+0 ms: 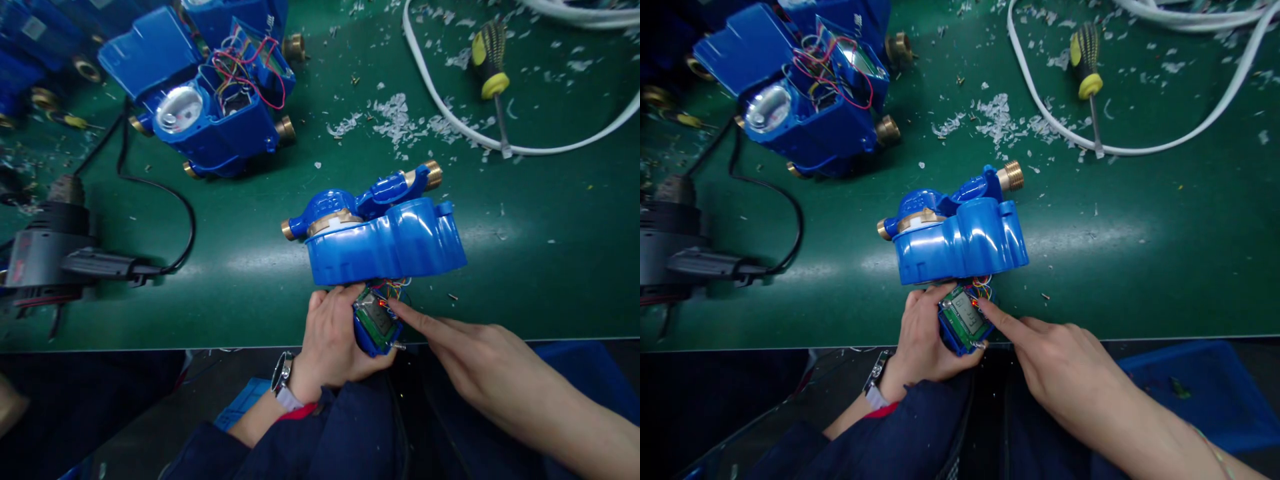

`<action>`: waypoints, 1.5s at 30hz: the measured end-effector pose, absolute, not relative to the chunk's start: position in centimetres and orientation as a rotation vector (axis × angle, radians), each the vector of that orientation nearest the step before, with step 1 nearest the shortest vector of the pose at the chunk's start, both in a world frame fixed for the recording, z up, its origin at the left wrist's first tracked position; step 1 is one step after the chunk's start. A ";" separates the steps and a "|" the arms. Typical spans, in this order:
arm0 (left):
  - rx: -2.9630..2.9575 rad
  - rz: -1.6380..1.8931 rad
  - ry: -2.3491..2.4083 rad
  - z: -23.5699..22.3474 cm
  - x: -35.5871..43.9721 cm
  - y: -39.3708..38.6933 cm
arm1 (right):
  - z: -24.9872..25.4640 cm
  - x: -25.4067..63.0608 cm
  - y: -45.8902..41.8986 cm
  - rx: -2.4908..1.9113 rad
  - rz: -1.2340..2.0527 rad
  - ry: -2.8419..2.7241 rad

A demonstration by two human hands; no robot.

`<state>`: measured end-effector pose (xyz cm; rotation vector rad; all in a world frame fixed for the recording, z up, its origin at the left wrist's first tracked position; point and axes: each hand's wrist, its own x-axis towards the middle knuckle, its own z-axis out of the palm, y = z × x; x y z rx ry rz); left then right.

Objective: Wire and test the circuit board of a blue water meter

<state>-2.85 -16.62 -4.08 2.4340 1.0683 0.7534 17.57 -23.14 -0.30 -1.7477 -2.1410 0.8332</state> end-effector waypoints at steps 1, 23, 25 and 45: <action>2.425 0.754 1.085 -4.1 -2.8 -16.7 | -0.5 17.3 -23.6 -1.761 0.756 -2.171; 2.462 0.722 1.169 -3.5 -2.1 -17.5 | 0.4 17.9 -23.1 -1.647 0.948 -2.015; 2.485 0.695 1.117 -3.3 -2.2 -17.3 | 1.4 19.1 -22.2 -1.631 1.021 -2.098; 2.367 0.649 1.313 -3.1 -0.9 -18.8 | 0.6 18.2 -23.4 -1.852 0.210 -2.508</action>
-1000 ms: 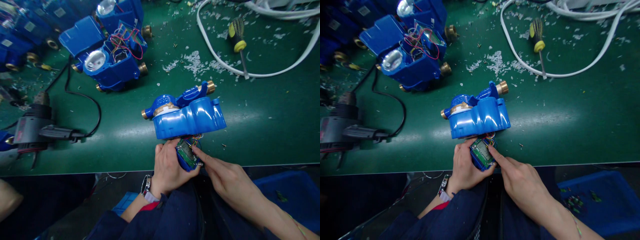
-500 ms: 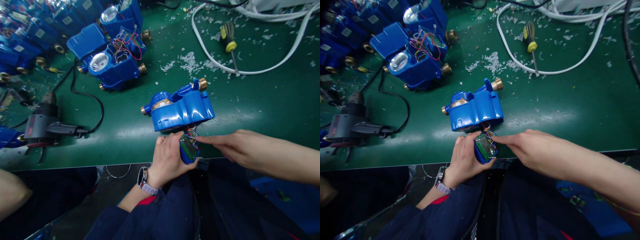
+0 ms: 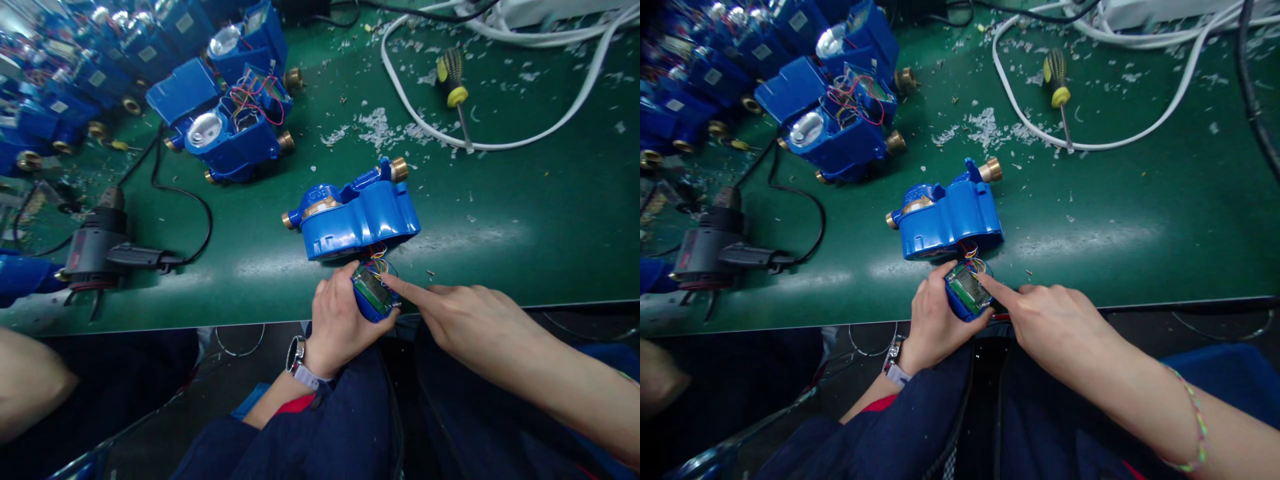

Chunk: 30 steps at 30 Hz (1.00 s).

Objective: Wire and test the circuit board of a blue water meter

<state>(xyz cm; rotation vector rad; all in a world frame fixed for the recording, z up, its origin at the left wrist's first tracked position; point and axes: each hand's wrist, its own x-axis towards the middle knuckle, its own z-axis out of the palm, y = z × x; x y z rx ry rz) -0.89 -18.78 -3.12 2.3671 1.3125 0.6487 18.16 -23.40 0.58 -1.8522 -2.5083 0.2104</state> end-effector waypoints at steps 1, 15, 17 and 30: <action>2.343 0.631 1.289 -3.0 -1.0 -18.8 | 0.1 18.4 -23.7 -1.851 0.211 -2.492; 1.622 0.382 0.835 -0.7 -2.2 -15.4 | -2.2 20.4 -25.4 -1.648 0.183 -2.436; 1.719 0.333 0.823 -0.5 -2.0 -15.2 | -2.4 20.5 -25.2 -1.595 0.211 -2.449; 2.012 0.376 1.062 -1.4 -1.0 -16.5 | 0.1 20.5 -23.2 -1.616 0.475 -2.361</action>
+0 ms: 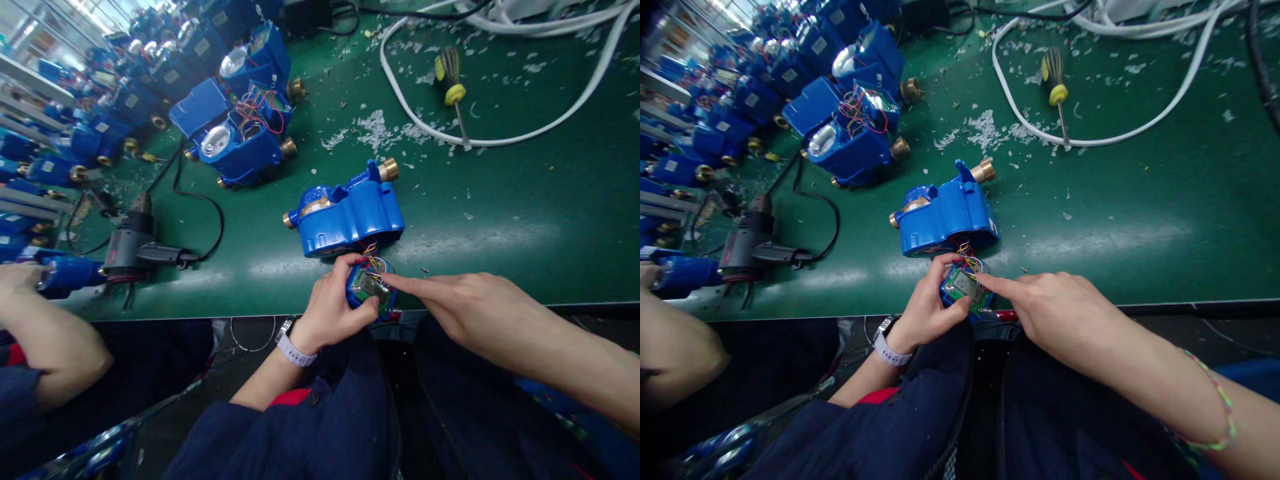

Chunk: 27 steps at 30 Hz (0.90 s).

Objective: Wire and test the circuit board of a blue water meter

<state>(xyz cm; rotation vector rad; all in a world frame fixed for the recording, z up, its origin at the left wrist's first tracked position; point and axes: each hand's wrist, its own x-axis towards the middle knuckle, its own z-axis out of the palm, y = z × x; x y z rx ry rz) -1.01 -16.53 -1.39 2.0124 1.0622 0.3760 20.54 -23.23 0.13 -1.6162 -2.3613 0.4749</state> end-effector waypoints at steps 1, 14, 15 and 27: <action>2.013 0.383 1.069 -1.4 -1.0 -16.6 | -0.1 20.3 -23.5 -1.630 0.326 -2.399; 1.781 0.749 1.111 -2.5 0.6 -17.3 | -2.5 19.0 -24.7 -1.578 0.276 -2.214; 1.779 0.764 1.119 -2.6 0.7 -17.4 | -2.5 18.9 -24.7 -1.581 0.298 -2.195; 1.767 0.886 1.094 -3.2 0.8 -17.5 | -1.7 18.9 -24.1 -1.481 0.647 -2.023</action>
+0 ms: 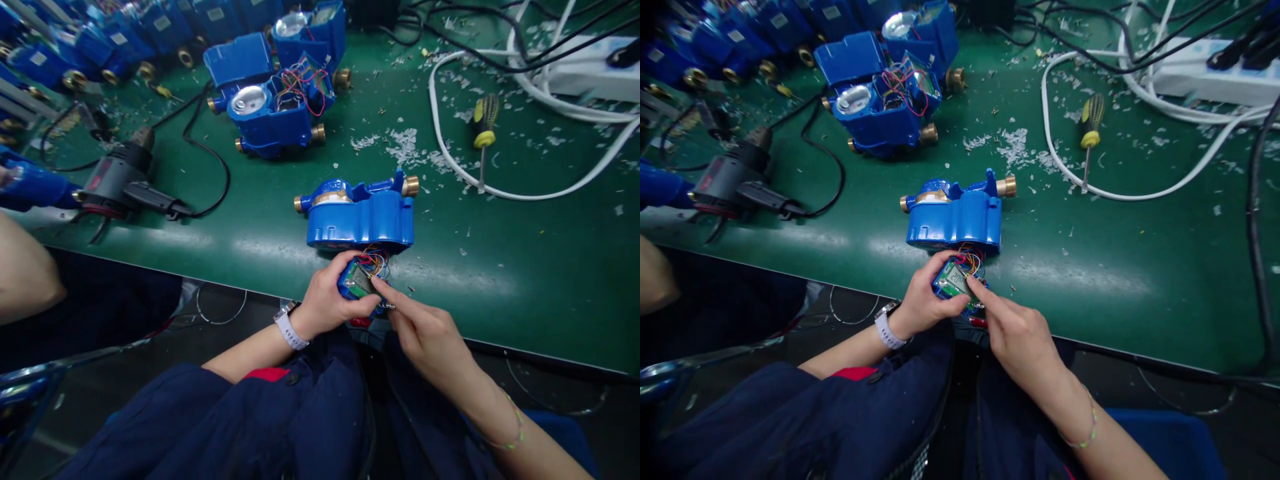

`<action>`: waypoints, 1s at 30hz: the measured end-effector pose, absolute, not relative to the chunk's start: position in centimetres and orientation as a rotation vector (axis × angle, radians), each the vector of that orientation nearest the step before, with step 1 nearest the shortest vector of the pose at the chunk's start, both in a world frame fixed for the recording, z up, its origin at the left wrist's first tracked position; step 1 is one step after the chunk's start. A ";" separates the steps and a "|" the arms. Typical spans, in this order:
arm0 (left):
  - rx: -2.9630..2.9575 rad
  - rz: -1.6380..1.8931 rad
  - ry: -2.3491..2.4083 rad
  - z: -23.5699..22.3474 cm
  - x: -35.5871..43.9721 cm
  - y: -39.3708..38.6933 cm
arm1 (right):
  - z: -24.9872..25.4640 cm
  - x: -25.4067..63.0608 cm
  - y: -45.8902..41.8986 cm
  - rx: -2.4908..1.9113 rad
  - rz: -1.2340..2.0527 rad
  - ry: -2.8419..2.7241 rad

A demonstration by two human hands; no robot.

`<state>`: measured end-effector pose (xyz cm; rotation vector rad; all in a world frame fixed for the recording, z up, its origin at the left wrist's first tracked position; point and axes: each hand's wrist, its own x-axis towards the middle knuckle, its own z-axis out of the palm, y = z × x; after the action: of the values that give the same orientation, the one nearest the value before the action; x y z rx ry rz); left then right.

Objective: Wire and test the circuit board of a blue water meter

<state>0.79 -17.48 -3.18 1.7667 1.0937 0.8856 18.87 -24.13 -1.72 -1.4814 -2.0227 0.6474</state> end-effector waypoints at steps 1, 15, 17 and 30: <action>1.785 0.878 1.085 -3.2 0.8 -17.5 | -1.3 19.3 -24.0 -1.466 0.686 -2.046; 2.007 0.854 1.060 -3.5 0.4 -17.6 | 3.6 21.5 -21.8 -1.638 0.171 -2.831; 2.035 0.861 1.063 -3.5 0.5 -17.6 | 3.8 21.3 -21.7 -1.648 0.129 -2.866; 2.091 0.773 1.080 -3.6 0.3 -17.5 | 2.5 22.4 -20.2 -1.420 0.229 -2.850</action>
<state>0.25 -17.52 -3.64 2.0914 1.0801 0.7733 22.45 -20.19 2.48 -1.4195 -2.8504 0.2289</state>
